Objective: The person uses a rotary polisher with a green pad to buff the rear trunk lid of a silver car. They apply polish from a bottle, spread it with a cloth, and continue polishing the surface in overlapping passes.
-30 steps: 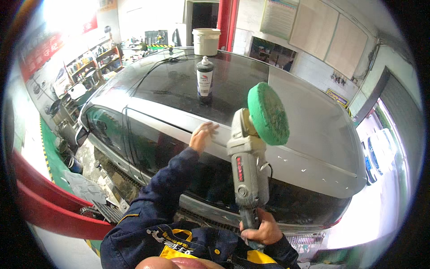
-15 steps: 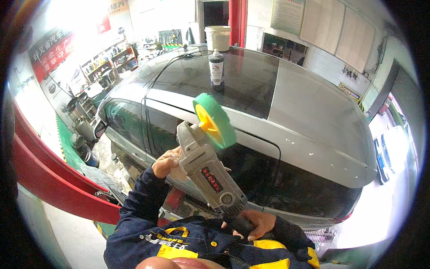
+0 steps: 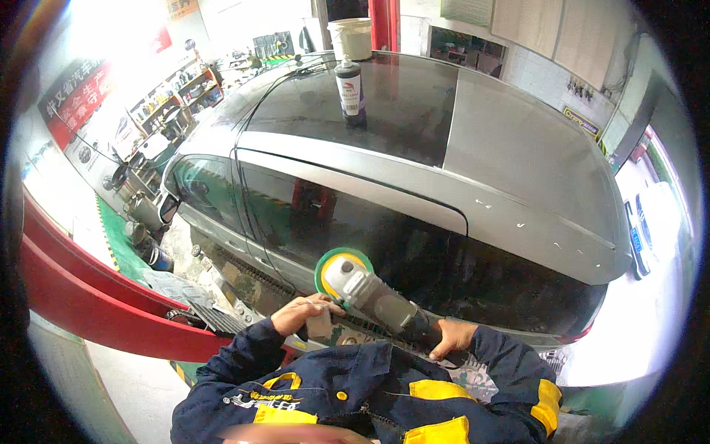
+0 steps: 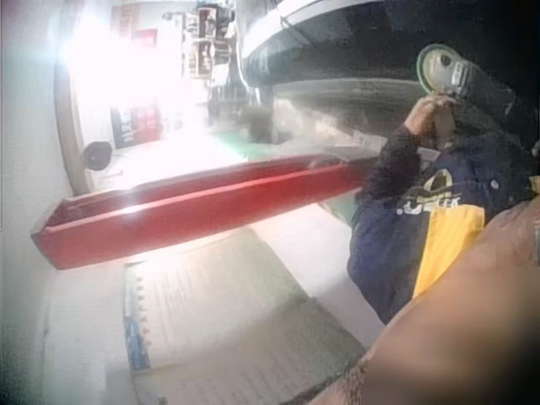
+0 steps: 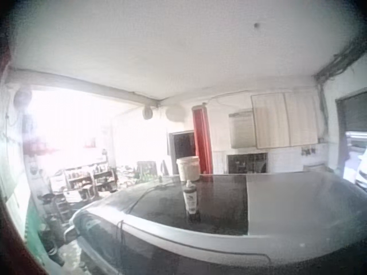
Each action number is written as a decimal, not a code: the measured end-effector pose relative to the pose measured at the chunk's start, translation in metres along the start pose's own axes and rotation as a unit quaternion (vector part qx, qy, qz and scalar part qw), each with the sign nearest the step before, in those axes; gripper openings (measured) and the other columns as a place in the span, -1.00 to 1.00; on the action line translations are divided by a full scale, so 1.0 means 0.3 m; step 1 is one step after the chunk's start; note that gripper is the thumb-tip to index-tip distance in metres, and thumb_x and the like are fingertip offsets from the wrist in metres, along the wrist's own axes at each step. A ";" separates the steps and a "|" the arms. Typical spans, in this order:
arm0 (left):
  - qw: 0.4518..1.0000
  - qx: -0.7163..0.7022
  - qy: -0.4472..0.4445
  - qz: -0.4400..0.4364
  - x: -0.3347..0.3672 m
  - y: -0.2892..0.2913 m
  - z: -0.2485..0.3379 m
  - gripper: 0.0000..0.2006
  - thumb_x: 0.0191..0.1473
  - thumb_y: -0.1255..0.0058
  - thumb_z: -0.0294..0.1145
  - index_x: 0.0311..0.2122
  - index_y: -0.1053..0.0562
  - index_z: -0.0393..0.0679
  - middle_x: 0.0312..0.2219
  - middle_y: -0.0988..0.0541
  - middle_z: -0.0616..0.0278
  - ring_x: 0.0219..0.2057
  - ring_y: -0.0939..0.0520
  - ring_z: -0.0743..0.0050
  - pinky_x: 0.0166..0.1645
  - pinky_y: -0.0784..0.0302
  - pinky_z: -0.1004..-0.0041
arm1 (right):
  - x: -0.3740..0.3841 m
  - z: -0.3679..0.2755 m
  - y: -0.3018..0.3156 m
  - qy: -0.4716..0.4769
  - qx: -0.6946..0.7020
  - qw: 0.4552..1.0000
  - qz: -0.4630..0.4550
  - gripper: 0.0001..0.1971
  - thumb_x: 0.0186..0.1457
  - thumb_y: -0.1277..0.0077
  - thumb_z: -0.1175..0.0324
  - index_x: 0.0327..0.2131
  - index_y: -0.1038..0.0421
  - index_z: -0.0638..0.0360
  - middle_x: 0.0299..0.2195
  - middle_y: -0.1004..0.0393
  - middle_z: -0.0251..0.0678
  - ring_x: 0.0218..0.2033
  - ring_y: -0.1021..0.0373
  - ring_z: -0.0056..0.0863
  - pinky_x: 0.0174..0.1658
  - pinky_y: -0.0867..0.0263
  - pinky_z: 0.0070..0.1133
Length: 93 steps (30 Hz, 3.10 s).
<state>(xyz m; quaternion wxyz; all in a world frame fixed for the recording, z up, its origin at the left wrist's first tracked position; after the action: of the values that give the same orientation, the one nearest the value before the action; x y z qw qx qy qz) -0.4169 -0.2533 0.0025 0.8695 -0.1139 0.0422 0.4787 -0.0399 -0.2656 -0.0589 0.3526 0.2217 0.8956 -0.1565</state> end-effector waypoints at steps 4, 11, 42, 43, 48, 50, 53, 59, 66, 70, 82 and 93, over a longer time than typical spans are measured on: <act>0.984 -0.112 0.141 0.002 -0.004 -0.067 -0.214 -0.52 0.37 0.10 -0.10 0.02 -0.64 -0.33 -0.05 -0.72 0.08 -0.04 -0.70 0.28 0.20 -0.52 0.32 | 0.126 0.231 -0.047 -0.012 0.035 0.996 -0.079 -0.32 -0.01 -0.51 0.21 0.18 -0.50 0.17 0.03 -0.64 -0.21 0.06 -0.54 -0.25 0.20 -0.47 -0.40; 0.978 -0.025 0.208 -0.017 -0.008 -0.138 -0.350 -0.57 0.54 0.11 -0.03 -0.03 -0.59 -0.22 -0.22 -0.62 0.38 -0.15 -0.56 0.61 -0.02 -0.49 0.45 | 0.156 0.281 0.019 -0.096 -0.097 0.990 -0.020 -0.39 0.03 -0.38 0.19 0.14 -0.52 0.20 0.00 -0.64 -0.19 0.01 -0.57 -0.26 0.12 -0.50 -0.37; 0.950 0.309 -0.038 -0.037 0.008 -0.173 -0.154 -0.75 0.26 -0.32 -0.19 -0.04 -0.66 -0.06 -0.23 -0.48 0.09 -0.13 -0.55 0.11 -0.01 -0.52 0.17 | 0.155 0.114 0.134 0.303 0.242 0.833 0.395 -0.56 0.04 -0.07 0.58 0.06 -0.51 0.29 -0.11 -0.64 -0.21 -0.17 -0.62 -0.41 -0.11 -0.60 -0.45; 0.952 0.301 -0.041 -0.041 0.011 -0.174 -0.151 -0.76 0.15 -0.36 -0.45 -0.06 -0.66 -0.06 -0.20 -0.48 0.09 -0.09 -0.58 0.10 -0.01 -0.55 0.20 | 0.207 0.184 0.168 0.277 0.231 0.853 0.376 -0.57 0.05 -0.06 0.58 0.05 -0.55 0.30 -0.10 -0.66 -0.20 -0.14 -0.63 -0.40 -0.08 -0.60 -0.45; 0.940 0.317 -0.043 -0.116 0.055 -0.214 -0.152 -0.67 0.04 -0.36 -0.53 -0.04 -0.65 -0.10 -0.07 -0.52 0.02 0.04 -0.60 -0.02 0.12 -0.56 0.18 | 0.539 0.427 0.157 0.120 0.148 0.934 0.302 -0.66 0.19 -0.15 0.35 -0.01 -0.63 0.31 -0.12 -0.71 -0.21 -0.05 -0.62 -0.30 0.02 -0.54 -0.43; 0.929 0.335 -0.079 -0.134 0.065 -0.235 -0.128 -0.66 0.05 -0.34 -0.55 -0.02 -0.65 -0.11 -0.01 -0.52 0.00 0.07 -0.60 -0.04 0.14 -0.56 0.18 | 0.622 0.417 0.127 0.150 -0.078 0.940 0.296 -0.68 0.28 -0.09 0.30 0.00 -0.63 0.27 -0.09 -0.71 -0.22 -0.05 -0.62 -0.31 0.04 -0.52 -0.43; 0.932 0.333 -0.049 -0.135 0.079 -0.242 -0.115 -0.65 0.06 -0.32 -0.55 -0.01 -0.65 -0.12 0.01 -0.51 -0.01 0.05 -0.60 -0.04 0.13 -0.56 0.18 | 0.650 0.438 0.093 0.211 -0.187 0.919 0.275 -0.67 0.39 0.03 0.25 0.01 -0.63 0.20 -0.04 -0.71 -0.22 -0.05 -0.60 -0.32 0.07 -0.49 -0.43; 0.942 0.310 -0.032 -0.127 0.100 -0.258 -0.101 -0.71 0.11 -0.29 -0.55 -0.03 -0.64 -0.13 -0.11 -0.47 0.03 -0.01 -0.59 -0.02 0.10 -0.54 0.15 | 0.615 0.500 0.093 0.234 -0.147 0.930 0.242 -0.65 0.42 0.07 0.22 0.04 -0.63 0.18 0.00 -0.69 -0.21 -0.01 -0.59 -0.29 0.16 -0.45 -0.43; 0.949 0.291 -0.002 -0.120 0.151 -0.235 -0.049 -0.80 0.16 -0.25 -0.55 -0.09 -0.65 -0.20 -0.12 -0.62 0.11 0.01 -0.63 0.12 0.16 -0.53 0.21 | 0.535 0.535 0.079 0.161 0.003 0.963 0.215 -0.63 0.42 0.06 0.20 0.06 -0.63 0.18 0.02 -0.68 -0.20 0.03 -0.58 -0.27 0.24 -0.42 -0.42; 0.959 0.262 0.052 -0.094 0.196 -0.190 0.069 -0.82 0.16 -0.21 -0.52 -0.12 -0.64 -0.25 -0.26 -0.61 0.19 -0.21 -0.65 0.40 -0.11 -0.58 0.39 | 0.377 0.451 0.036 0.165 0.256 0.946 0.110 -0.49 0.30 -0.10 0.07 0.17 -0.55 0.24 0.08 -0.64 -0.13 0.07 -0.57 -0.23 0.26 -0.42 -0.37; 0.893 0.384 -0.090 -0.219 0.274 -0.344 0.647 -0.64 0.19 -0.25 -0.24 0.02 -0.61 -0.22 -0.14 -0.60 0.03 -0.06 -0.65 0.13 0.12 -0.54 0.23 | -0.069 -0.047 -0.066 0.344 0.042 0.858 0.379 -0.35 0.01 -0.47 0.11 0.08 -0.54 0.34 -0.03 -0.68 -0.04 0.00 -0.60 -0.18 0.14 -0.47 -0.32; 0.986 -0.068 -0.088 -0.125 0.143 -0.250 0.354 -0.26 0.24 -0.17 0.34 0.12 -0.52 -0.25 -0.10 -0.65 0.12 -0.27 -0.71 0.42 -0.19 -0.65 0.39 | -0.342 -0.419 -0.030 0.544 0.172 0.699 0.431 -0.53 -0.02 -0.39 0.50 0.03 -0.58 0.22 -0.15 -0.70 -0.20 -0.21 -0.63 -0.44 -0.06 -0.59 -0.43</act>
<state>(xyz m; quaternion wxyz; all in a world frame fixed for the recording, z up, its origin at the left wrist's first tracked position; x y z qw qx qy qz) -0.3344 -0.2315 0.1097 0.9132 -0.1349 -0.0821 0.3758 -0.0482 -0.2478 0.1024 -0.2116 0.6865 0.6956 0.0086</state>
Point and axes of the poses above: each hand's wrist, its own x-axis towards the middle knuckle, its own y-axis out of the back of the hand, z = x × y, the point moved 7 cm from there along x, towards the middle knuckle
